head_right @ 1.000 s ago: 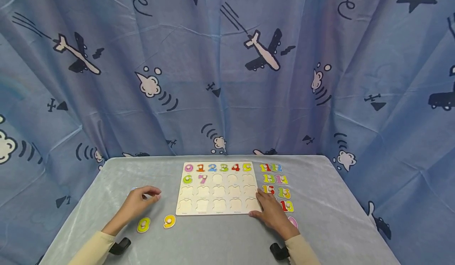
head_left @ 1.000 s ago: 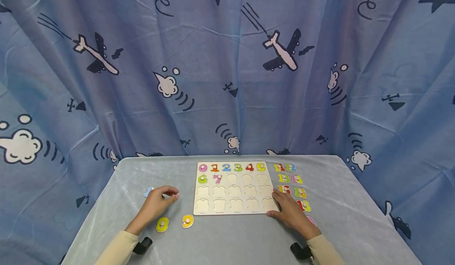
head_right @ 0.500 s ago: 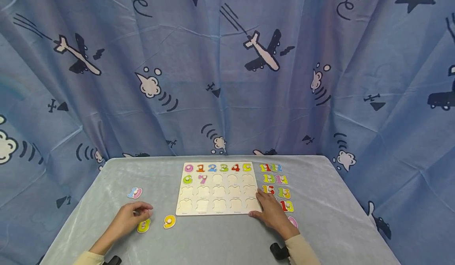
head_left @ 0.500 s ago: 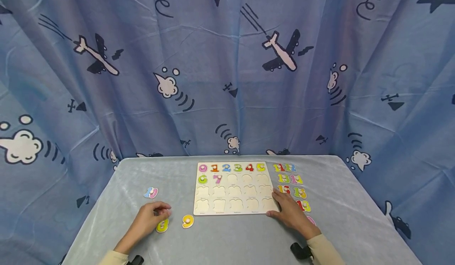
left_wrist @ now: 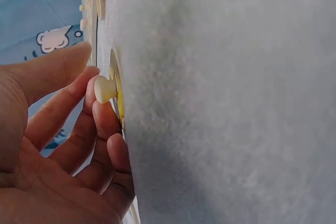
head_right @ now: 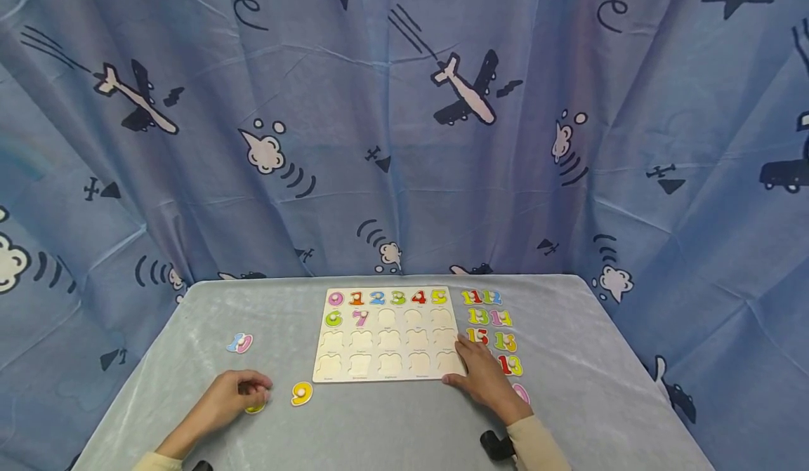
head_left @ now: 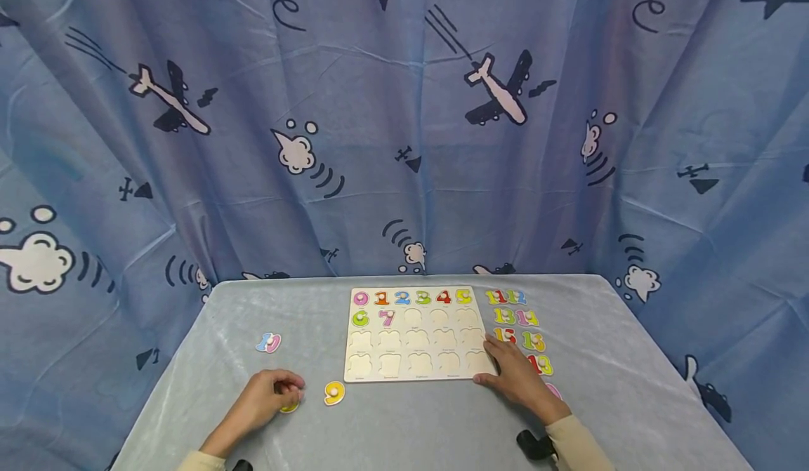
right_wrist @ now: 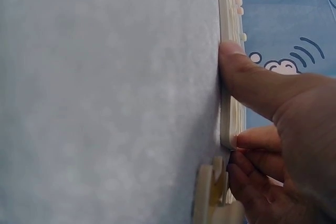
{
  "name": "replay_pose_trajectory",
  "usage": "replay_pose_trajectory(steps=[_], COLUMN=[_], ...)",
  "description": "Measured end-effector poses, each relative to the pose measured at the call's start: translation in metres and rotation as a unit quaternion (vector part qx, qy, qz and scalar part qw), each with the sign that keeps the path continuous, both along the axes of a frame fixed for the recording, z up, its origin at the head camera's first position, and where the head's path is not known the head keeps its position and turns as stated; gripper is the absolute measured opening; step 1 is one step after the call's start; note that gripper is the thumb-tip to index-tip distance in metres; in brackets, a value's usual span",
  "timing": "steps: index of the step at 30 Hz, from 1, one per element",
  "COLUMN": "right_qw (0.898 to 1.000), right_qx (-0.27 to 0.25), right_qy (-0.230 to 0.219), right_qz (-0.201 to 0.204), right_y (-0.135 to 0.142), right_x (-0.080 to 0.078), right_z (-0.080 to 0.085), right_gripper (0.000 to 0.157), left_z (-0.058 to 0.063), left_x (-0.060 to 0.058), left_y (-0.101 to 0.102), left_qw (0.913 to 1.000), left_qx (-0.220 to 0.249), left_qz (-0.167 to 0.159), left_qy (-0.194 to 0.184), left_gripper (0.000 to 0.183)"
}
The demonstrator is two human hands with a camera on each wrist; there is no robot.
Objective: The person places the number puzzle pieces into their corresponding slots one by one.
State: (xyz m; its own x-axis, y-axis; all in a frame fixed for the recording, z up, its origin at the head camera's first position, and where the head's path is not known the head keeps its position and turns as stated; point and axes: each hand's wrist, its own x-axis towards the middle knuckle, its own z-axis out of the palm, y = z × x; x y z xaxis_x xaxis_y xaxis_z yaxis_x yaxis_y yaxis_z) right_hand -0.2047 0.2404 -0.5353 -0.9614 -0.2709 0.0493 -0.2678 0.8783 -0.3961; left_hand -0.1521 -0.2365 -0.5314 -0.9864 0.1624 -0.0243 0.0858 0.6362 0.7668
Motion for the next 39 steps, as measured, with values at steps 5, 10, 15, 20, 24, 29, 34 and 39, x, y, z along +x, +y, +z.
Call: replay_pose_trajectory(steps=[5,10,15,20,24,29,34,39], right_qw=[1.000,1.000,1.000,1.000,1.000,1.000,1.000,1.000], right_qx=[-0.001,0.003,0.003,0.002,0.000,-0.003,-0.004,-0.001], right_qy=[-0.001,-0.008,-0.005,0.006,0.012,0.007,0.000,-0.003], right_qz=[0.002,-0.003,0.000,0.001,0.002,0.004,-0.001,0.001], right_y=[-0.001,0.000,0.001,0.002,0.003,0.002,0.001,0.002], right_x=[0.001,0.000,-0.001,-0.001,0.000,0.000,-0.001,-0.001], right_z=[-0.001,0.000,0.000,-0.001,-0.001,0.000,0.000,-0.002], right_gripper=[0.082,0.082,0.083,0.082,0.082,0.082,0.082,0.082], left_z=[0.001,0.002,0.002,0.002,0.001,0.003,0.014,0.026], left_x=[0.005,0.010,0.015,0.017,0.016,0.011,-0.001,-0.017], left_y=[-0.003,-0.006,-0.010,-0.014,-0.015,-0.014,-0.008,0.005], left_qw=[0.9999,0.9996,0.9988,0.9991,0.9995,0.9995,0.9988,0.9975], left_qx=[0.011,0.006,-0.008,-0.003,-0.002,-0.018,-0.031,-0.037], left_qz=[-0.002,0.025,0.048,0.038,0.020,0.013,0.013,-0.008], left_qy=[0.001,-0.008,0.005,0.016,0.024,0.024,0.037,0.060], left_gripper=[0.017,0.023,0.024,0.022,0.017,0.010,0.009,0.008])
